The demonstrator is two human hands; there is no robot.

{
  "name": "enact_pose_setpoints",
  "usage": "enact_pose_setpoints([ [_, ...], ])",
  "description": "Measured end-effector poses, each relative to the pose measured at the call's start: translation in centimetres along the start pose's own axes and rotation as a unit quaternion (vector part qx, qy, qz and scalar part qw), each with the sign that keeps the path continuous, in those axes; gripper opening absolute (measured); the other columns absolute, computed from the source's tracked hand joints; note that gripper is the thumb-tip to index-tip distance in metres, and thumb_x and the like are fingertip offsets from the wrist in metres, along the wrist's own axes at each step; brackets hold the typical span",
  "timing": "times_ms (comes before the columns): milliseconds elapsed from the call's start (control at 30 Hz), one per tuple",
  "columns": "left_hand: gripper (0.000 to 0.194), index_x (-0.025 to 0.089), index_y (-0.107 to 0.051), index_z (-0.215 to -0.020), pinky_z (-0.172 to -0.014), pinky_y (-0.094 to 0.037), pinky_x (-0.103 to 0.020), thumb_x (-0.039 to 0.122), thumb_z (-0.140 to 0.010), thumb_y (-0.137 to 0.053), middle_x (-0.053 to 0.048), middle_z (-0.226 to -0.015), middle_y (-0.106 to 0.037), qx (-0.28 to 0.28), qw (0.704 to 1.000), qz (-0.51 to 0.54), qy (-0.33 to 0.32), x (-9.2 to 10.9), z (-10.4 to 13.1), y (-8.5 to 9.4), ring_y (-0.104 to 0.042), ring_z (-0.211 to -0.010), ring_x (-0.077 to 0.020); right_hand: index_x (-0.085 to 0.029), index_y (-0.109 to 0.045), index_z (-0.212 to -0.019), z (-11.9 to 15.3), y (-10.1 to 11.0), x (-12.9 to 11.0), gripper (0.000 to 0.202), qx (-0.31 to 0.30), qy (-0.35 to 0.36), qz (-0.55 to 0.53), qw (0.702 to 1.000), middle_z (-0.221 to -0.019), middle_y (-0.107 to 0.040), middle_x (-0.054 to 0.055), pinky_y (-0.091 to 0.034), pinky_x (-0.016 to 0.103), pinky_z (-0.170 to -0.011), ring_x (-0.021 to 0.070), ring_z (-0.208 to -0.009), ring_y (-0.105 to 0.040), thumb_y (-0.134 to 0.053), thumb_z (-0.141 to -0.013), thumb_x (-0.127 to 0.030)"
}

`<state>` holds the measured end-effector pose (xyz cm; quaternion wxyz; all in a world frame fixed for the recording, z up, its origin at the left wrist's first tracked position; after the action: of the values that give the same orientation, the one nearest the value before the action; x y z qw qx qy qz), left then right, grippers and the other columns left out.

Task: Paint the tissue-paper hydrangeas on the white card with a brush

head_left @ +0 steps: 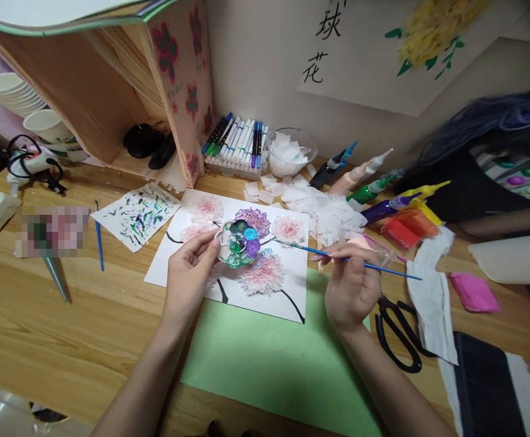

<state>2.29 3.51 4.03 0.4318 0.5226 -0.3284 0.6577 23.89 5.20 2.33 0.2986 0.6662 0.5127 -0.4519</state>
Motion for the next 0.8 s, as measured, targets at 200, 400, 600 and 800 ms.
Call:
enact_pose_setpoints([
  [200, 0.033, 0.017, -0.073, -0.095, -0.071, -0.054, -0.025, 0.038, -0.07, -0.074, -0.009, -0.104, -0.073, -0.003, 1.0, 0.03, -0.002, 0.2, -0.1, 0.2, -0.068, -0.088, -0.0198, -0.024, -0.062, -0.083, -1.9, -2.4, -1.4, 0.023, -0.123, 0.137, 0.081, 0.98, -0.071, -0.063, 0.001, -0.042, 0.033, -0.061, 0.0176, -0.071, -0.058, -0.04, -0.092, -0.025],
  [400, 0.031, 0.018, -0.073, -0.097, -0.074, -0.054, -0.024, 0.037, -0.072, -0.074, -0.007, -0.104, -0.073, -0.018, 0.998, 0.064, 0.013, 0.1, -0.1, 0.3, -0.067, -0.094, -0.0195, -0.024, -0.06, -0.083, -2.8, -3.2, -2.2, 0.021, -0.177, 0.188, 0.119, 0.959, -0.071, -0.064, 0.001, -0.042, 0.033, -0.065, 0.0165, -0.071, -0.056, -0.041, -0.091, -0.018],
  [600, 0.032, 0.017, -0.073, -0.098, -0.069, -0.054, -0.023, 0.038, -0.072, -0.073, -0.008, -0.104, -0.073, -0.02, 0.998, 0.057, 0.012, 0.1, -0.1, 0.4, -0.067, -0.091, -0.0196, -0.022, -0.06, -0.08, -4.3, -4.2, -3.5, 0.02, -0.216, 0.192, 0.175, 0.941, -0.069, -0.063, 0.0, -0.043, 0.031, -0.066, 0.0146, -0.069, -0.057, -0.045, -0.091, -0.017],
  [800, 0.031, 0.018, -0.073, -0.098, -0.07, -0.054, -0.022, 0.037, -0.073, -0.073, -0.007, -0.102, -0.073, -0.022, 0.998, 0.057, 0.011, 0.0, -0.1, 0.3, -0.068, -0.089, -0.0182, -0.021, -0.062, -0.078, -5.3, -4.7, -4.0, 0.022, -0.221, 0.193, 0.194, 0.936, -0.068, -0.064, 0.0, -0.045, 0.03, -0.064, 0.014, -0.067, -0.06, -0.045, -0.092, -0.022],
])
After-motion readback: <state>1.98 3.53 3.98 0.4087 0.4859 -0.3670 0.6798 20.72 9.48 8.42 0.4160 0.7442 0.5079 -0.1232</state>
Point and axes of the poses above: each hand's wrist, its own z-axis away from the middle knuckle, its own y-axis out of the back of the hand, x = y × z, the point moved 1 cm from there along -z, towards the middle knuckle
